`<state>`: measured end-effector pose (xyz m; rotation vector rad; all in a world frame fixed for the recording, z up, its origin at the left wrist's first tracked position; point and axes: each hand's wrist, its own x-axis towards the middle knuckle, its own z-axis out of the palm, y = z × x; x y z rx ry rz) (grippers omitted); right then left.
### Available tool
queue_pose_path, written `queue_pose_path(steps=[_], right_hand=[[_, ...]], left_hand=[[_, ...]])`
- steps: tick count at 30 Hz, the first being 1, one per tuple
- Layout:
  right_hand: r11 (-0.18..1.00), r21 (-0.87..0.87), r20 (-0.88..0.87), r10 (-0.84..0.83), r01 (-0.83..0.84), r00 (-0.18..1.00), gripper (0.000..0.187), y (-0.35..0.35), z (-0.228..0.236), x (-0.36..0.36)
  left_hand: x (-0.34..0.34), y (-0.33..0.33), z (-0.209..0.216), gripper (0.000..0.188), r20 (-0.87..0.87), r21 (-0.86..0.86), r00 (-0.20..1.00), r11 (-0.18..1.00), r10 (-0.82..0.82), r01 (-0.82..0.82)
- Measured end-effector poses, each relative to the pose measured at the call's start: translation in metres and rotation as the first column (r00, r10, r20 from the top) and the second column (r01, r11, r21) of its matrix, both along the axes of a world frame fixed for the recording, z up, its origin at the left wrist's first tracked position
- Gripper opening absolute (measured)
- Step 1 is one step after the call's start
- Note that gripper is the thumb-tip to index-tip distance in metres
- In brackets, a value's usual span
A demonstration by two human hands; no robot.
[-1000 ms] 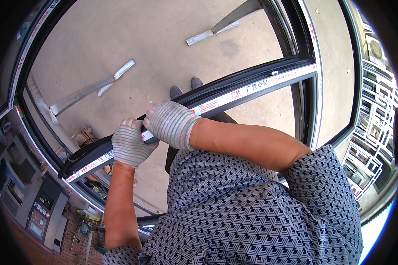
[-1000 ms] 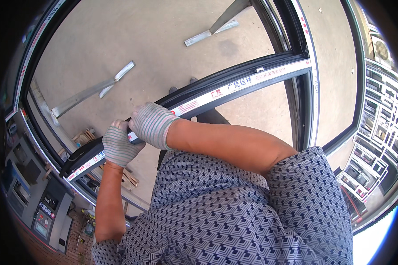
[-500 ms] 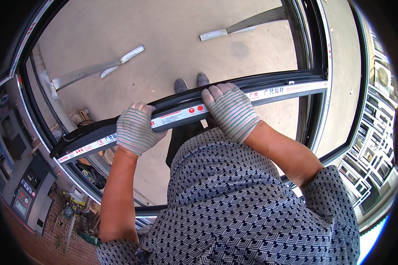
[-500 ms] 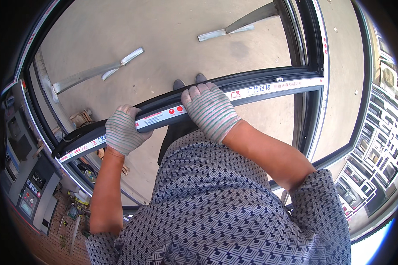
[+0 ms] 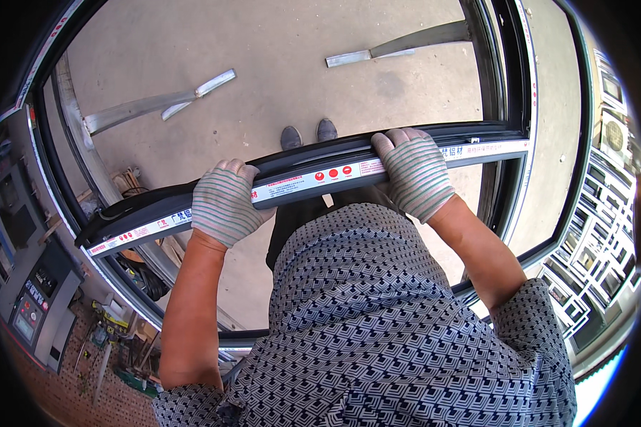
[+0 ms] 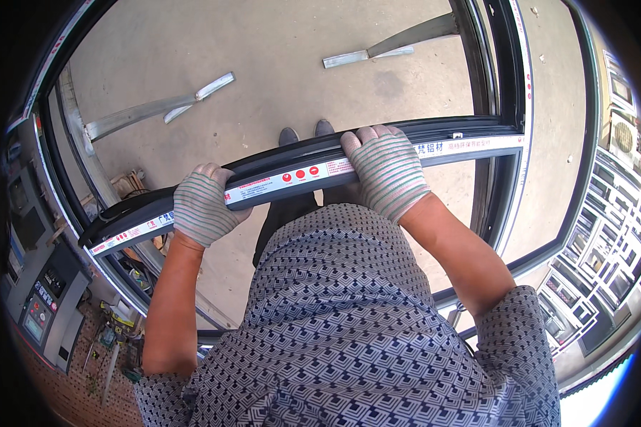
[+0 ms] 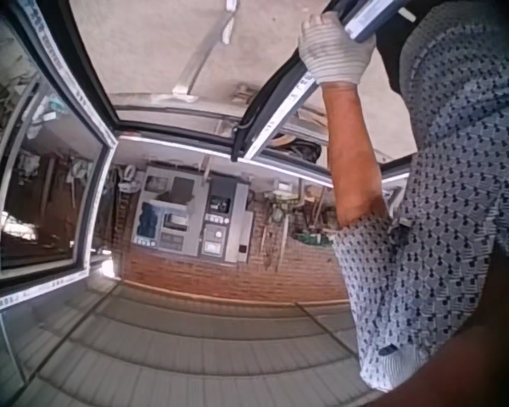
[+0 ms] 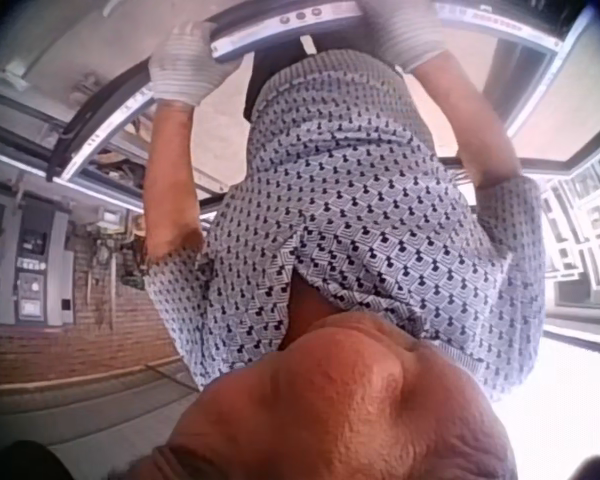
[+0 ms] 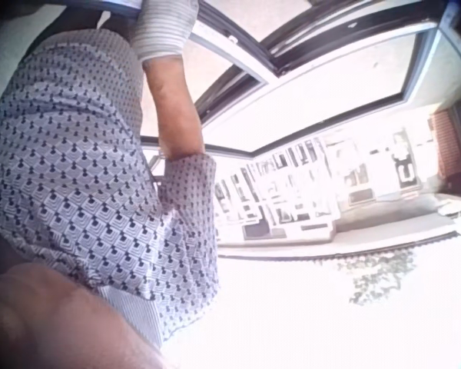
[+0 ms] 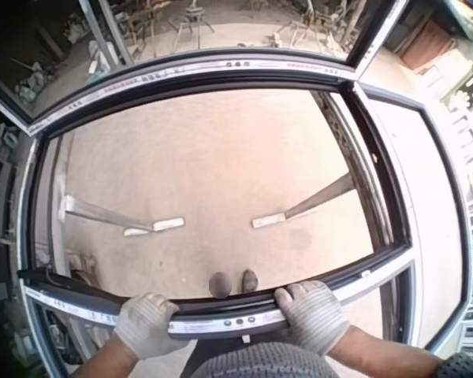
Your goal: The person installs a black rubber seal into the groove of a metal window frame. They press the seal into place by hand along the frame's edges and then use shears to trim the excess material at the corners.
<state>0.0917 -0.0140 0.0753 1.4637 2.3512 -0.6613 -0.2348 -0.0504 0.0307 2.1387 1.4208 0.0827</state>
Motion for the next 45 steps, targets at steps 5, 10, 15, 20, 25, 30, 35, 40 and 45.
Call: queue_pose_path(steps=[5,10,15,20,25,30,35,40,45], right_hand=[[0.999,0.033,-0.022,0.003,-0.002,1.0,0.058,-0.002,-0.007,0.003],[0.997,0.057,-0.044,0.059,-0.057,0.997,0.049,0.001,-0.009,0.007],[0.995,0.056,-0.036,0.084,-0.082,0.996,0.045,0.004,-0.008,0.004],[0.997,0.006,-0.009,0.079,-0.079,0.997,0.047,0.006,-0.004,0.0],[0.988,0.049,-0.07,0.149,-0.146,0.986,0.053,-0.002,-0.015,-0.035],[0.962,-0.055,-0.125,0.258,-0.266,0.958,0.025,0.001,-0.016,-0.11],[0.952,-0.09,-0.279,0.259,-0.294,0.925,0.02,0.0,-0.031,-0.143],[0.951,-0.076,-0.271,0.271,-0.301,0.924,0.016,0.0,-0.037,-0.143],[0.955,-0.122,-0.225,0.238,-0.27,0.945,0.018,0.006,-0.028,-0.125]], left_hand=[[0.002,0.0,-0.002,0.05,0.007,0.022,1.0,1.0,-0.003,0.003],[0.002,-0.001,-0.003,0.051,0.011,0.043,1.0,0.999,-0.007,0.007],[0.003,-0.002,-0.002,0.047,-0.001,0.024,1.0,1.0,0.014,-0.014],[0.005,0.001,0.001,0.048,0.001,0.015,1.0,1.0,0.01,-0.01],[0.001,-0.002,-0.003,0.05,0.014,0.023,1.0,1.0,0.004,-0.004],[0.001,-0.002,-0.007,0.051,0.027,0.029,1.0,1.0,0.002,-0.003],[-0.001,-0.005,-0.01,0.054,0.014,-0.009,1.0,1.0,0.019,-0.019],[-0.001,-0.005,-0.012,0.056,0.033,0.025,0.999,0.999,0.023,-0.024],[0.0,-0.004,-0.01,0.056,0.055,0.086,0.998,0.996,0.002,-0.006]])
